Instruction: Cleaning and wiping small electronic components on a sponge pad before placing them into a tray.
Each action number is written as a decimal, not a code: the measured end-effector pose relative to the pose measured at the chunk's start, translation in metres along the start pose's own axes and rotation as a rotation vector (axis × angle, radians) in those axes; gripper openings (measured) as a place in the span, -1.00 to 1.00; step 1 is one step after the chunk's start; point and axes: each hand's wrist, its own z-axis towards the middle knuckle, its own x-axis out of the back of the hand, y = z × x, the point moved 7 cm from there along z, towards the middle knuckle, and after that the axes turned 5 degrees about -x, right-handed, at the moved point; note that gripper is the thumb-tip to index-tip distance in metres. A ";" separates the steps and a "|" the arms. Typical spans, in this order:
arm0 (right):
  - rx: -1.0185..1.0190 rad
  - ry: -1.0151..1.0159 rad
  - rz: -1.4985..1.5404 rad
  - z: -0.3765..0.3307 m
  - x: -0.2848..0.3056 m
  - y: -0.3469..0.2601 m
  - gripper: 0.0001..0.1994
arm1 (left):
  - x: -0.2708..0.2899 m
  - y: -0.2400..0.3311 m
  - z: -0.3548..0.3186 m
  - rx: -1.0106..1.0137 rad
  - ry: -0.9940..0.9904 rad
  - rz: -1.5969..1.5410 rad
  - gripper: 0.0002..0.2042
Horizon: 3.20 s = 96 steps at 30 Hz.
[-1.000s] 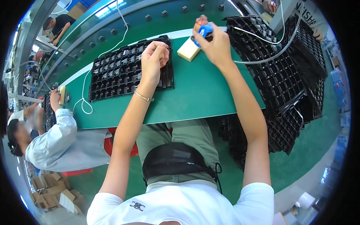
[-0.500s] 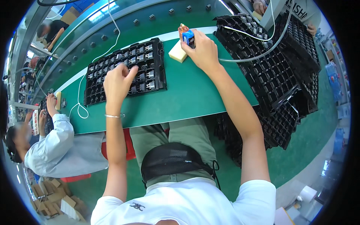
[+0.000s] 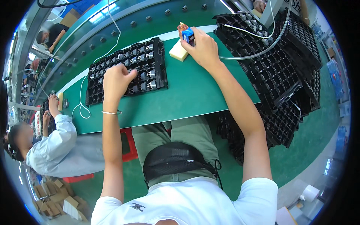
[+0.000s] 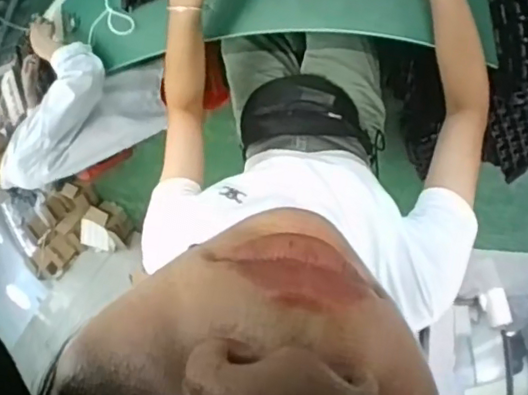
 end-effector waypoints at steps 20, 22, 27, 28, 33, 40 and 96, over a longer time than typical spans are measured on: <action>-0.284 0.051 0.657 0.017 0.000 0.034 -0.79 | -0.091 0.030 0.052 0.283 -0.092 -1.681 -0.87; -0.227 0.084 0.658 0.032 0.000 0.026 -0.75 | -0.094 0.028 0.054 0.314 -0.102 -1.749 -0.87; -0.022 0.131 0.246 0.093 -0.030 0.011 -0.61 | -0.091 0.030 0.052 0.264 -0.098 -1.700 -0.87; -0.015 0.135 0.148 0.106 -0.044 0.016 -0.60 | -0.092 0.029 0.051 0.266 -0.103 -1.705 -0.86; -0.093 0.046 -0.095 0.127 -0.084 0.024 -0.62 | -0.088 0.033 0.049 0.233 -0.115 -1.701 -0.83; -0.037 -0.152 -0.054 0.134 -0.075 0.024 -0.59 | -0.086 0.040 0.053 0.182 -0.088 -1.652 -0.78; -0.073 0.000 0.071 -0.002 -0.006 0.007 -0.57 | -0.042 0.047 0.046 -0.080 -0.141 -1.001 -0.72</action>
